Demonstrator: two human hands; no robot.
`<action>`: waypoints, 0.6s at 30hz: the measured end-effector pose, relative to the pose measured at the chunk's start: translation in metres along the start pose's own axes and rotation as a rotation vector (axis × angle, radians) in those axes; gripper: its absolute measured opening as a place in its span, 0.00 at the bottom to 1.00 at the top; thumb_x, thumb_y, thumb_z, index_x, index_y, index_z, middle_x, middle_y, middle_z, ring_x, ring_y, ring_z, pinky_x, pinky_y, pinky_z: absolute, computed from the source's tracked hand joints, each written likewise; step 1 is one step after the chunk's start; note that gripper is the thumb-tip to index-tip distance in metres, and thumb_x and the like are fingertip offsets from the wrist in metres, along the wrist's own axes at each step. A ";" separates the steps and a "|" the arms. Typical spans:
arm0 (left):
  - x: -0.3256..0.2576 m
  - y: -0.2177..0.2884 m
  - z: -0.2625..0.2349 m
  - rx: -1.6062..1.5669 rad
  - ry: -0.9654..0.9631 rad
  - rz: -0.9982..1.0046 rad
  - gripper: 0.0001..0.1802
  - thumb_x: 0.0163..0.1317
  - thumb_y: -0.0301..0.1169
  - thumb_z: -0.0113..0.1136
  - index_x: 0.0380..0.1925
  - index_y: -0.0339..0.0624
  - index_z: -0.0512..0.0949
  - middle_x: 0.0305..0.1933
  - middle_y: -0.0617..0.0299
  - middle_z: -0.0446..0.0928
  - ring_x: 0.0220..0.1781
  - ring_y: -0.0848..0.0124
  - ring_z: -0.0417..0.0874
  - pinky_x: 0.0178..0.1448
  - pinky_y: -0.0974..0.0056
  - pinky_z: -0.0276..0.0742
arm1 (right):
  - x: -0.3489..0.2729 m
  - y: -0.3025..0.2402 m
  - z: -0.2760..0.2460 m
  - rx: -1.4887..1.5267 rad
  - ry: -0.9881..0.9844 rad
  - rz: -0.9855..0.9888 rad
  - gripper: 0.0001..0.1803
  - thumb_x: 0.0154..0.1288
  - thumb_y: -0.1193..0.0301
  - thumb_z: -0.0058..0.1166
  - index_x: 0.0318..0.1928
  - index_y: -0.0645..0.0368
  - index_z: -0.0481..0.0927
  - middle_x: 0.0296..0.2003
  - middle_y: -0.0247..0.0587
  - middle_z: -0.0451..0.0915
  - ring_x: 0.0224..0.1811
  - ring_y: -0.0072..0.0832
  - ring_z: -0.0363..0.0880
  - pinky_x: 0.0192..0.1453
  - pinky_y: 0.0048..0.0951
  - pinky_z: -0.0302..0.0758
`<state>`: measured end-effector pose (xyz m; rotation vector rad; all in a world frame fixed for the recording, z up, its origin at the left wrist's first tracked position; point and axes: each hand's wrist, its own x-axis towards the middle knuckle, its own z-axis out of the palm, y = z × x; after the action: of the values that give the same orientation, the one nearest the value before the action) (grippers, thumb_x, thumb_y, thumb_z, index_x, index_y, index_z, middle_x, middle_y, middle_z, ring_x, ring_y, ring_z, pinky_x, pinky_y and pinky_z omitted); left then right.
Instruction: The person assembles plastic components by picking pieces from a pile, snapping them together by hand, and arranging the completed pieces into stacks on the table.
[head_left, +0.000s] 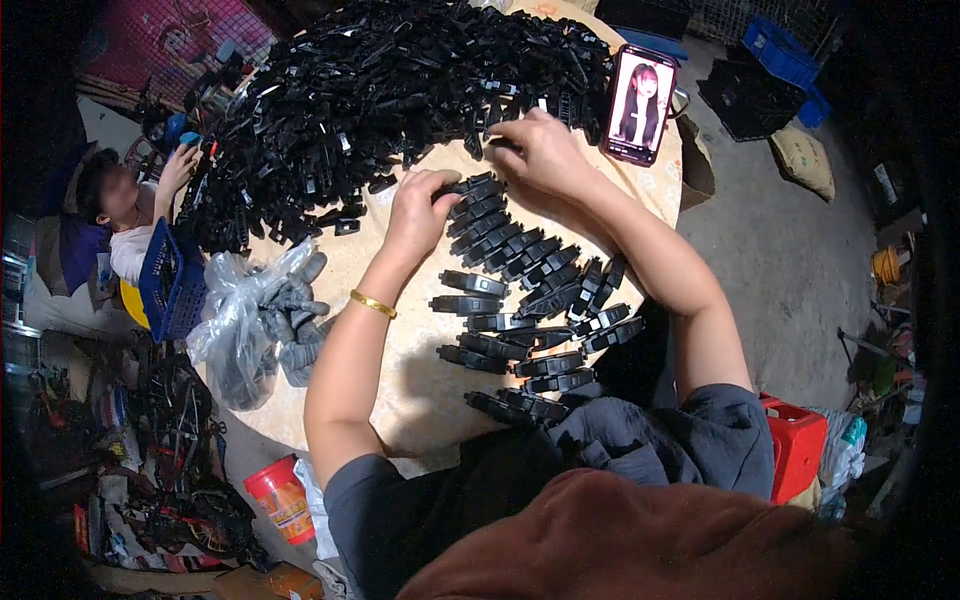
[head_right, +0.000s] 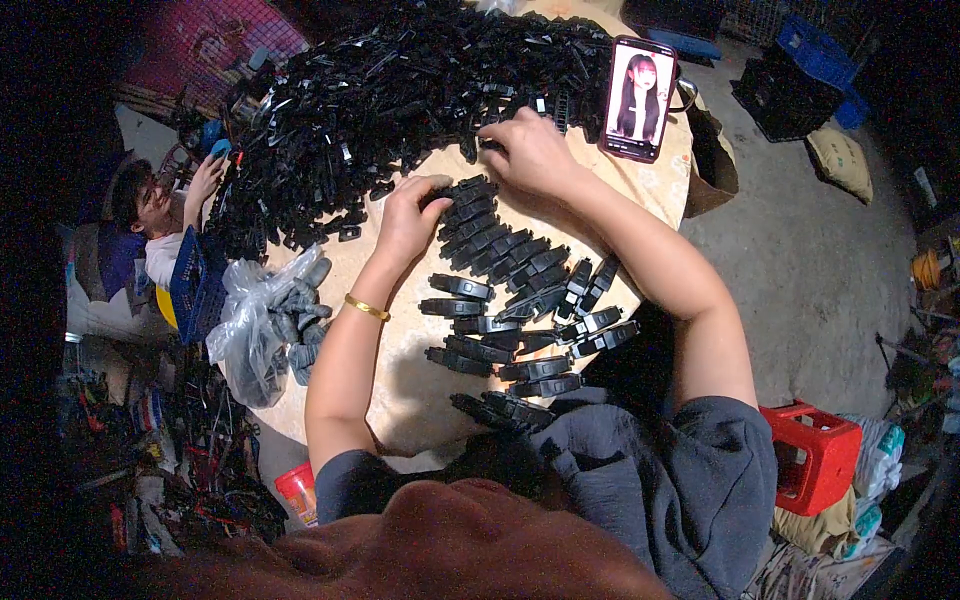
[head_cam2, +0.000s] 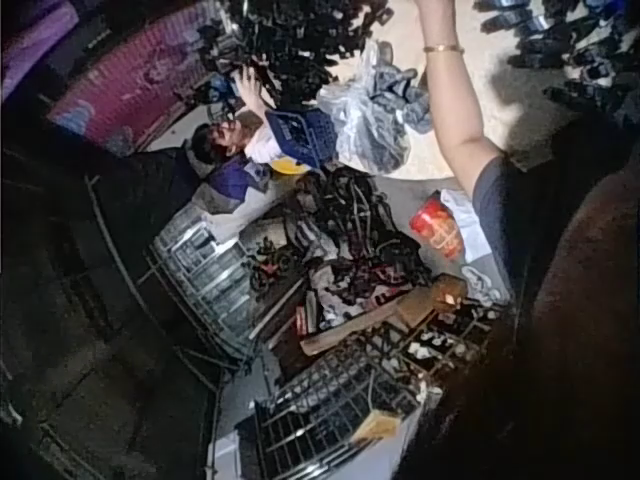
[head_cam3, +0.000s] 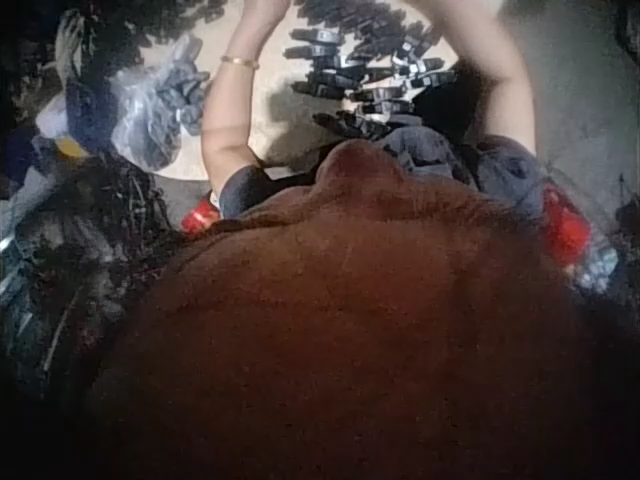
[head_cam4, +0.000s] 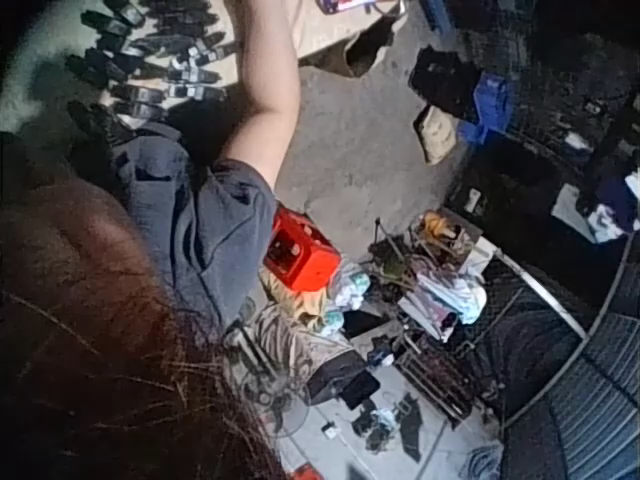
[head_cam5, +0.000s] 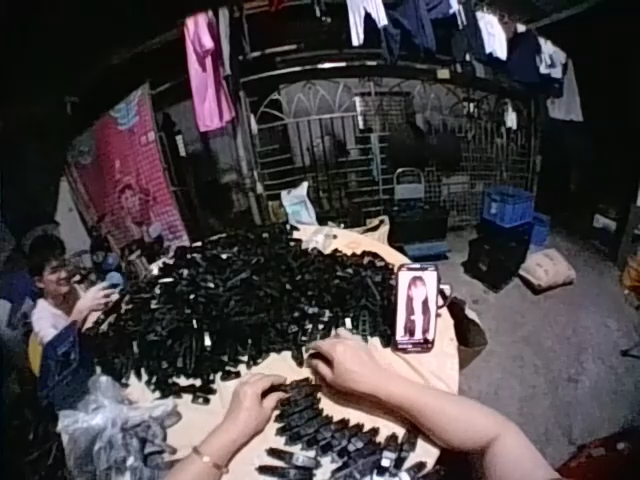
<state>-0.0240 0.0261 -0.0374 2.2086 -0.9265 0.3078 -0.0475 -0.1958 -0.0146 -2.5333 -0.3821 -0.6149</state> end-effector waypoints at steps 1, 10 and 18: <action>0.001 0.001 0.001 -0.036 0.001 -0.035 0.13 0.47 0.23 0.67 0.36 0.37 0.81 0.37 0.52 0.79 0.43 0.54 0.78 0.49 0.59 0.74 | -0.001 0.000 0.004 0.122 -0.040 0.021 0.18 0.57 0.63 0.58 0.47 0.57 0.82 0.38 0.50 0.82 0.43 0.44 0.77 0.51 0.40 0.73; 0.000 -0.001 0.007 -0.060 0.057 -0.126 0.14 0.47 0.25 0.68 0.36 0.38 0.82 0.34 0.52 0.78 0.39 0.55 0.79 0.45 0.59 0.74 | 0.004 -0.002 0.038 0.926 -0.116 0.131 0.19 0.55 0.70 0.60 0.48 0.62 0.81 0.40 0.43 0.84 0.40 0.24 0.81 0.45 0.28 0.78; -0.002 -0.002 0.006 -0.035 0.045 -0.205 0.13 0.46 0.28 0.70 0.34 0.38 0.83 0.32 0.52 0.77 0.37 0.57 0.78 0.44 0.60 0.74 | 0.008 0.003 0.019 0.447 -0.294 0.051 0.15 0.55 0.71 0.64 0.43 0.64 0.82 0.36 0.45 0.81 0.39 0.28 0.80 0.45 0.27 0.76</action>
<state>-0.0246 0.0241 -0.0435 2.2329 -0.6689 0.2416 -0.0324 -0.1872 -0.0269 -2.1894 -0.4939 -0.1133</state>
